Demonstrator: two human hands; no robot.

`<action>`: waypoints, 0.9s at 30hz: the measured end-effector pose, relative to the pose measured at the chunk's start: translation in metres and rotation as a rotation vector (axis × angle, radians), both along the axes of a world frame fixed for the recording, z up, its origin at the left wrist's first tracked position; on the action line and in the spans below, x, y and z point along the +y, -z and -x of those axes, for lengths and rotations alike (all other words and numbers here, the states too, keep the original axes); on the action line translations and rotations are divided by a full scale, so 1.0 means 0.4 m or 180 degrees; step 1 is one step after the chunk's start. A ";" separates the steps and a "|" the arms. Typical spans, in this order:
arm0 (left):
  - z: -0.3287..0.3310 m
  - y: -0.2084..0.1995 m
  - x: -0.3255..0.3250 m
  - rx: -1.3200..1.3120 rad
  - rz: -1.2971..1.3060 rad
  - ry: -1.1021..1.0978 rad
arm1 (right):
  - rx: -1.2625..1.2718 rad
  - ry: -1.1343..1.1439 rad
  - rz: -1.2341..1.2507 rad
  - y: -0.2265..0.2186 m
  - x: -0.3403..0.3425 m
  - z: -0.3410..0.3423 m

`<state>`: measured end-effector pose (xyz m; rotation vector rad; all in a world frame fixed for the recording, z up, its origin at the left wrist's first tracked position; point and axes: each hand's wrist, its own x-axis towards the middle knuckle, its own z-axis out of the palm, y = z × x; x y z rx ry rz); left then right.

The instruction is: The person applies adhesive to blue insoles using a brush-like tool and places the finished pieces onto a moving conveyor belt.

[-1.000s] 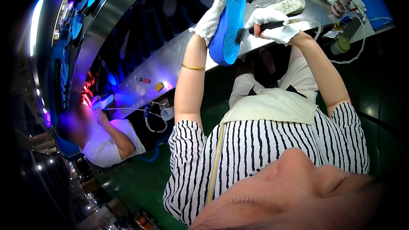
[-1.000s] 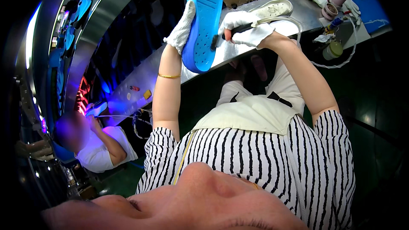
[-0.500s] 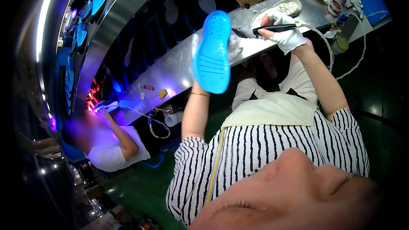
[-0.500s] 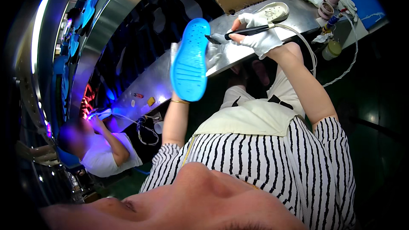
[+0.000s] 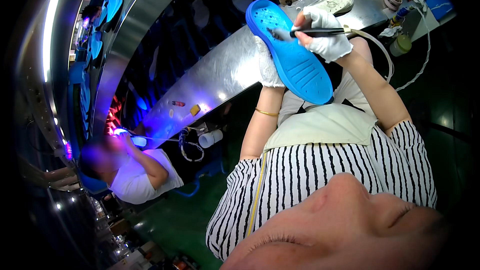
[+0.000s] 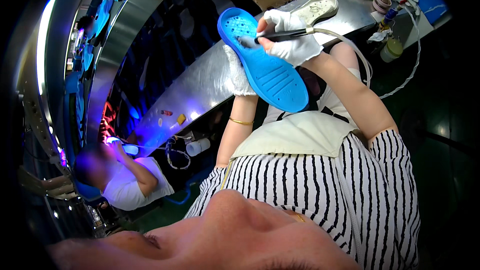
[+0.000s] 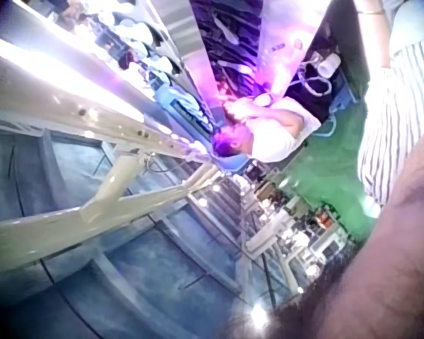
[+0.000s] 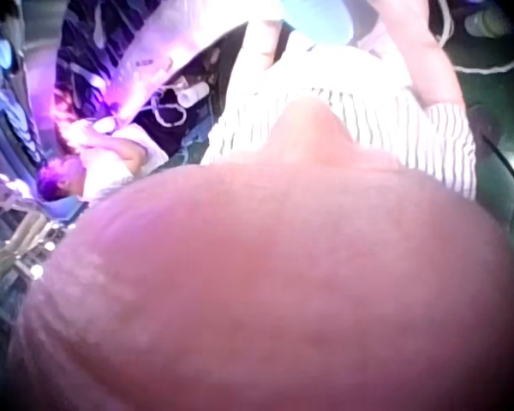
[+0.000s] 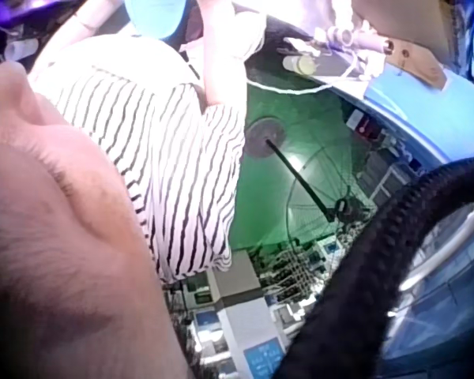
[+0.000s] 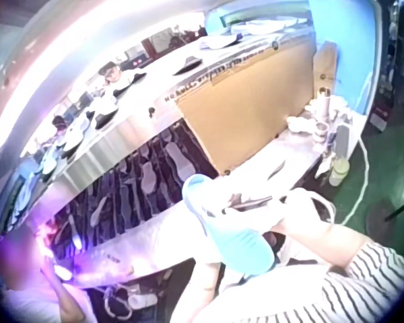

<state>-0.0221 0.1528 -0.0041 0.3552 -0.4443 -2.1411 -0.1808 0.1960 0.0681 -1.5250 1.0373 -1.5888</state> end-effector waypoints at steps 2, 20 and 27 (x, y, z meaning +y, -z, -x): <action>-0.003 -0.001 -0.013 -0.0308 0.0399 -0.0107 | 0.0315 0.0029 0.0385 0.003 -0.005 -0.010; -0.054 -0.041 -0.088 -0.0435 0.0288 -0.0586 | 0.0515 -0.0348 -0.0562 -0.009 0.062 -0.036; -0.072 -0.077 -0.122 -0.0343 0.0195 -0.0166 | 0.0384 -0.0927 -0.0779 -0.030 0.075 -0.053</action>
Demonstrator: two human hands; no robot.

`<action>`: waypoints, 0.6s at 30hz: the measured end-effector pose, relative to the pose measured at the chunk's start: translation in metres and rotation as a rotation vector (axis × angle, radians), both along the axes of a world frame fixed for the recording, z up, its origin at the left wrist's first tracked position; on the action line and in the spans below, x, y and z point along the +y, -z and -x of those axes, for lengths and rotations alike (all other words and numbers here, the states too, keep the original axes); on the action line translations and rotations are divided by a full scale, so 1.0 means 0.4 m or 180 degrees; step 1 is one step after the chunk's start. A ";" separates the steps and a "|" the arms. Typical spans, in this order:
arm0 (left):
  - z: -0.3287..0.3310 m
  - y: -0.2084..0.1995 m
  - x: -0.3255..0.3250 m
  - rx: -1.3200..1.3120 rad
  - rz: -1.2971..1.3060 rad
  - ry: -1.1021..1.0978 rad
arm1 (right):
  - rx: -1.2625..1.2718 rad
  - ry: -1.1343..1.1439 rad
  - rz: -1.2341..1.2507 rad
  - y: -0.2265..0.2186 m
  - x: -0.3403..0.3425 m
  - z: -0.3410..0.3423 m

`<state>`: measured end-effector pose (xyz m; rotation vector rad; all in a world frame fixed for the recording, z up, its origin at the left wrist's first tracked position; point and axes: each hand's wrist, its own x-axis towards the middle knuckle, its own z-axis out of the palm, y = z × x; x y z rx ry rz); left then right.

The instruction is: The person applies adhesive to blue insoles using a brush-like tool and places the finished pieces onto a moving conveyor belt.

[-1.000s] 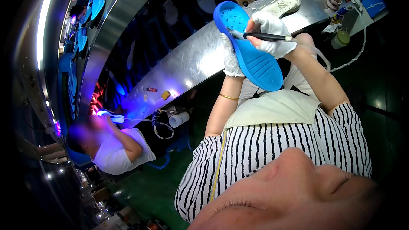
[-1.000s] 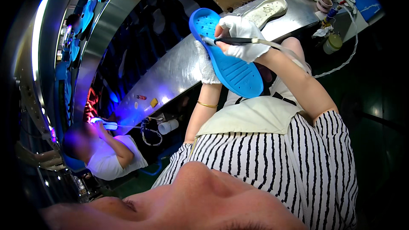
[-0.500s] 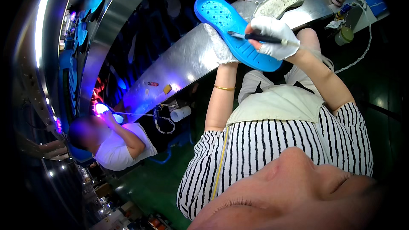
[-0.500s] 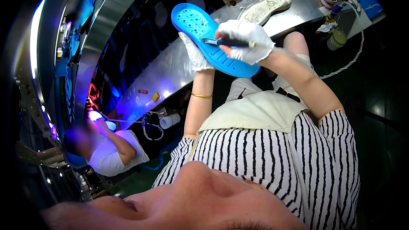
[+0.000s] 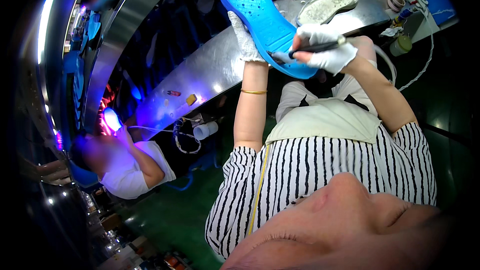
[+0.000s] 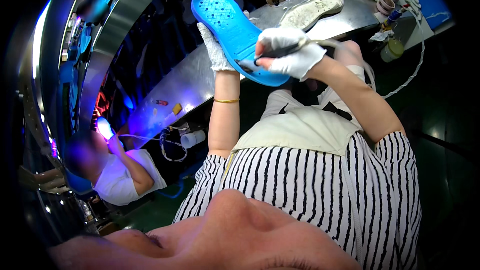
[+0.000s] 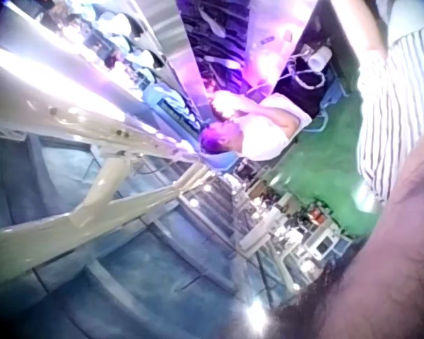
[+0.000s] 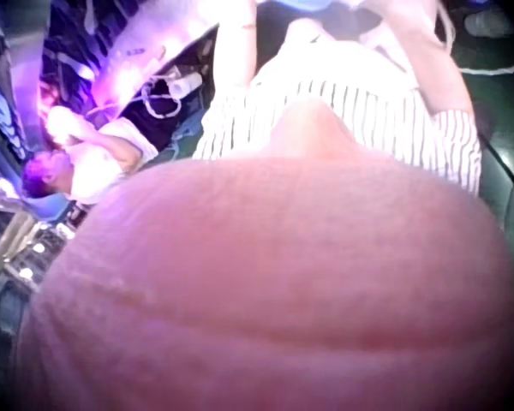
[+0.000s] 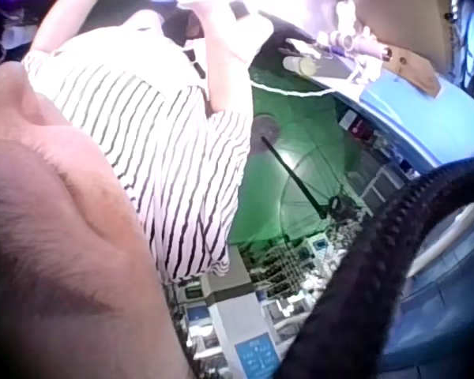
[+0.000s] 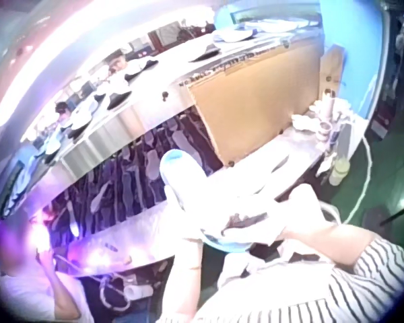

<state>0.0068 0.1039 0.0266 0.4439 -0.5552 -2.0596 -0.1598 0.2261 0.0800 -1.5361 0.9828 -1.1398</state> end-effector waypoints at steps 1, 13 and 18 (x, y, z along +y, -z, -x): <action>-0.002 -0.009 0.010 0.0495 0.0186 0.0089 | -0.0287 0.0025 -0.0250 -0.002 -0.006 0.005; 0.023 -0.042 0.181 0.0381 0.0705 -0.0019 | 0.0067 0.0523 0.0929 -0.029 0.020 0.006; 0.039 -0.057 0.123 0.0470 0.0976 -0.0012 | 0.0018 0.0454 0.0672 -0.014 0.045 0.022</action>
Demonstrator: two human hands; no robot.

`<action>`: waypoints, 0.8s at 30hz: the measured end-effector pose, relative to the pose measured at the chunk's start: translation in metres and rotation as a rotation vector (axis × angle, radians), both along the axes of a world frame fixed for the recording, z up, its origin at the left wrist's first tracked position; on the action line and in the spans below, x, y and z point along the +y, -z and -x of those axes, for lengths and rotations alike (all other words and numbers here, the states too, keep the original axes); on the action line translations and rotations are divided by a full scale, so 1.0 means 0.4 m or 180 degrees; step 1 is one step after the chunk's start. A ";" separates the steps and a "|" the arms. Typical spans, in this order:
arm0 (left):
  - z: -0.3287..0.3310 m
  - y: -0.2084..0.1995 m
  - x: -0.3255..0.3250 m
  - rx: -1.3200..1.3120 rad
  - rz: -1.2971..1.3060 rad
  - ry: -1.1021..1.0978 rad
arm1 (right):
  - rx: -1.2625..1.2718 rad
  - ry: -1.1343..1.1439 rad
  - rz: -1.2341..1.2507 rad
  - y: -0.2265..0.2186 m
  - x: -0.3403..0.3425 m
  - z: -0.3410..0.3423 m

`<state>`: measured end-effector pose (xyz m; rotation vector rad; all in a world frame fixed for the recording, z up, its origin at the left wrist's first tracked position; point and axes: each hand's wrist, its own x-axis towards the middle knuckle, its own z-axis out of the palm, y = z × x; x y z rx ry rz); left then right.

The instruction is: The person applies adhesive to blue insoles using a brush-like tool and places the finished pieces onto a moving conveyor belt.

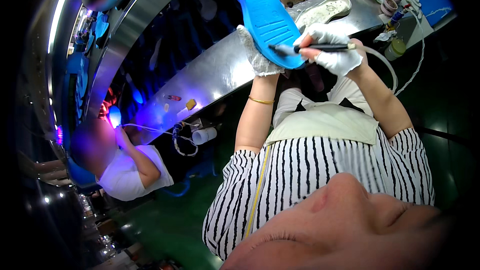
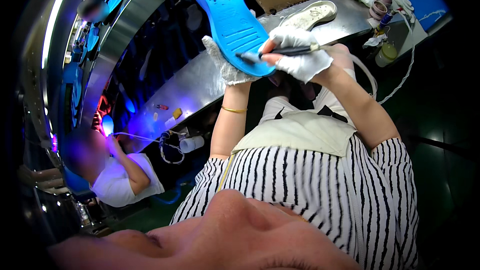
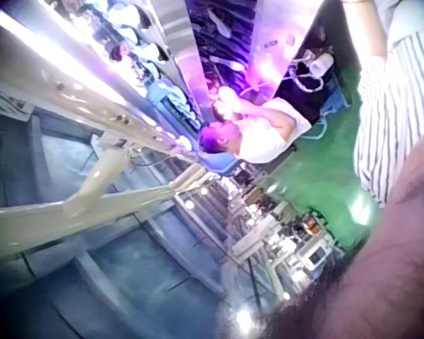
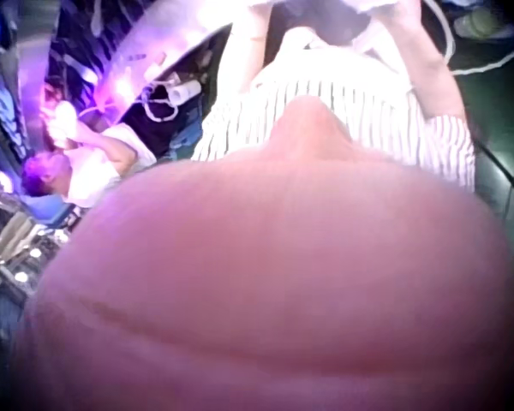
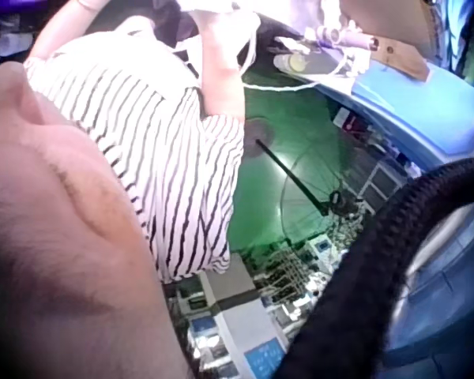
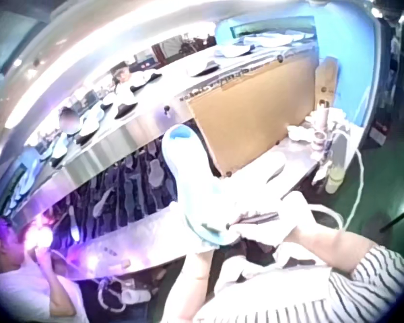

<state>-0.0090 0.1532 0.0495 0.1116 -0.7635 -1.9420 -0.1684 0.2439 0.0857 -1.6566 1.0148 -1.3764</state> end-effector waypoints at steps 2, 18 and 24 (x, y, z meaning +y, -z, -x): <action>0.003 -0.005 0.001 -0.0026 0.0263 -0.0207 | -0.0265 0.0396 0.0098 0.004 -0.006 0.003; 0.027 -0.028 -0.054 0.0217 0.0401 -0.0100 | -0.0028 -0.0231 0.0211 0.059 -0.034 -0.004; 0.031 -0.013 -0.084 0.1071 -0.0007 0.0573 | -0.0682 -0.0231 -0.0316 0.044 -0.049 0.027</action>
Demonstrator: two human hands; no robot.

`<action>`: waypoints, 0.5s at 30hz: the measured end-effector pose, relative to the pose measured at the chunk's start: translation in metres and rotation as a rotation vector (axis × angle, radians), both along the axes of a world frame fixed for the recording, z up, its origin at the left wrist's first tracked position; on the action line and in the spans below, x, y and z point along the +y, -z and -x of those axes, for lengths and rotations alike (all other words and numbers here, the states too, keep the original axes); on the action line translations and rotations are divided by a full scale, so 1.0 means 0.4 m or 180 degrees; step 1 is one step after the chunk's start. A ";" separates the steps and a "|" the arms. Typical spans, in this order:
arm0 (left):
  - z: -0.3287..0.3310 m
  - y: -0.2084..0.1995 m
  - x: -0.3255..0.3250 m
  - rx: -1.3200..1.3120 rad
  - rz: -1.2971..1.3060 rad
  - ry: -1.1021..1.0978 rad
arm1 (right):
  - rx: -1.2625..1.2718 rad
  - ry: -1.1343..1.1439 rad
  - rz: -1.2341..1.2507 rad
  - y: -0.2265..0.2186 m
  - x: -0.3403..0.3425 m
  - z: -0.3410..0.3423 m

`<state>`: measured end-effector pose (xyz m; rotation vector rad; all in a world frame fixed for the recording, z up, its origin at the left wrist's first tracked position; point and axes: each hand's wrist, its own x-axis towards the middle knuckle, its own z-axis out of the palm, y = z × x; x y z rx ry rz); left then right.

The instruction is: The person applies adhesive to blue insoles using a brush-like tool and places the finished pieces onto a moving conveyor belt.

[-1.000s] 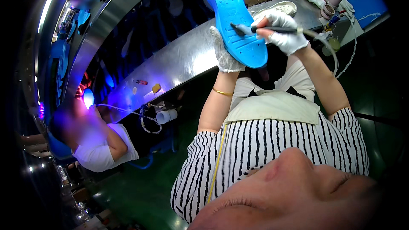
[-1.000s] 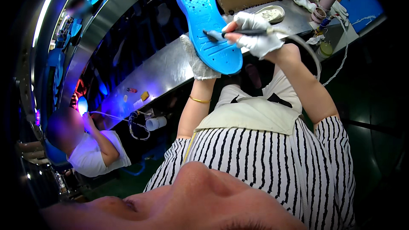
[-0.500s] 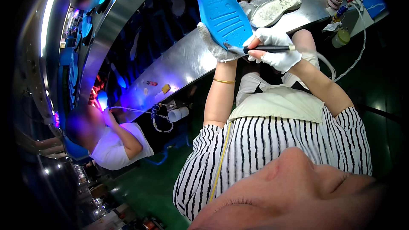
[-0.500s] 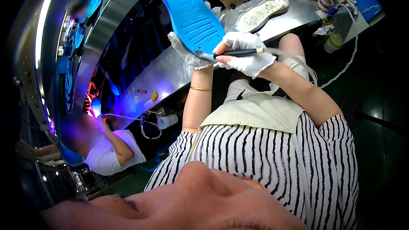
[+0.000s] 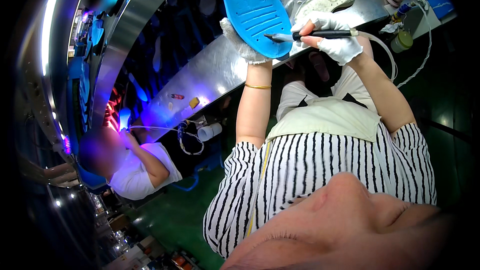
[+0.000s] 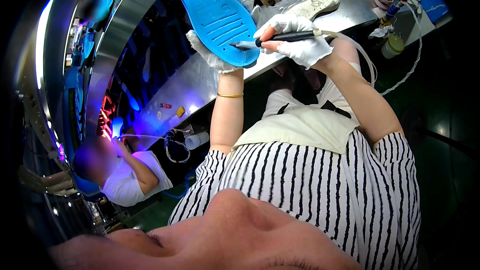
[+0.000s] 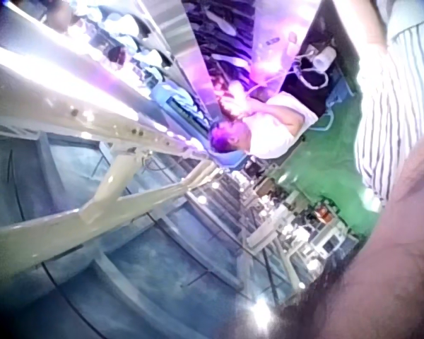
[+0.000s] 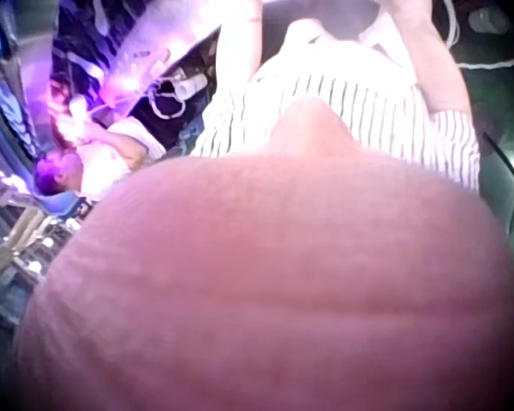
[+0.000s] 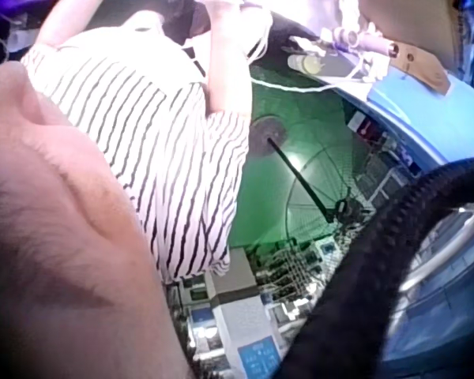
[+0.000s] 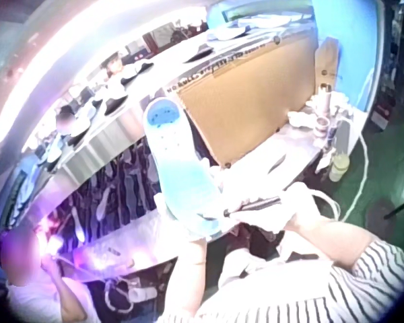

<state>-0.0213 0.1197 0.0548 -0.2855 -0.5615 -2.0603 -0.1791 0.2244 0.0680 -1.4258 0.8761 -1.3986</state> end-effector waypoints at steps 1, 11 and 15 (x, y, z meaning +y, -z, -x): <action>-0.003 0.001 -0.007 0.0367 -0.0157 0.0274 | 0.0296 0.0146 0.0333 0.002 -0.002 0.002; -0.031 -0.013 -0.038 -0.0338 0.0337 0.0126 | -0.0492 -0.0475 -0.0825 -0.011 0.035 -0.007; -0.038 -0.014 -0.035 -0.0251 0.0117 0.0636 | 0.0912 0.0035 0.0957 -0.019 -0.015 0.004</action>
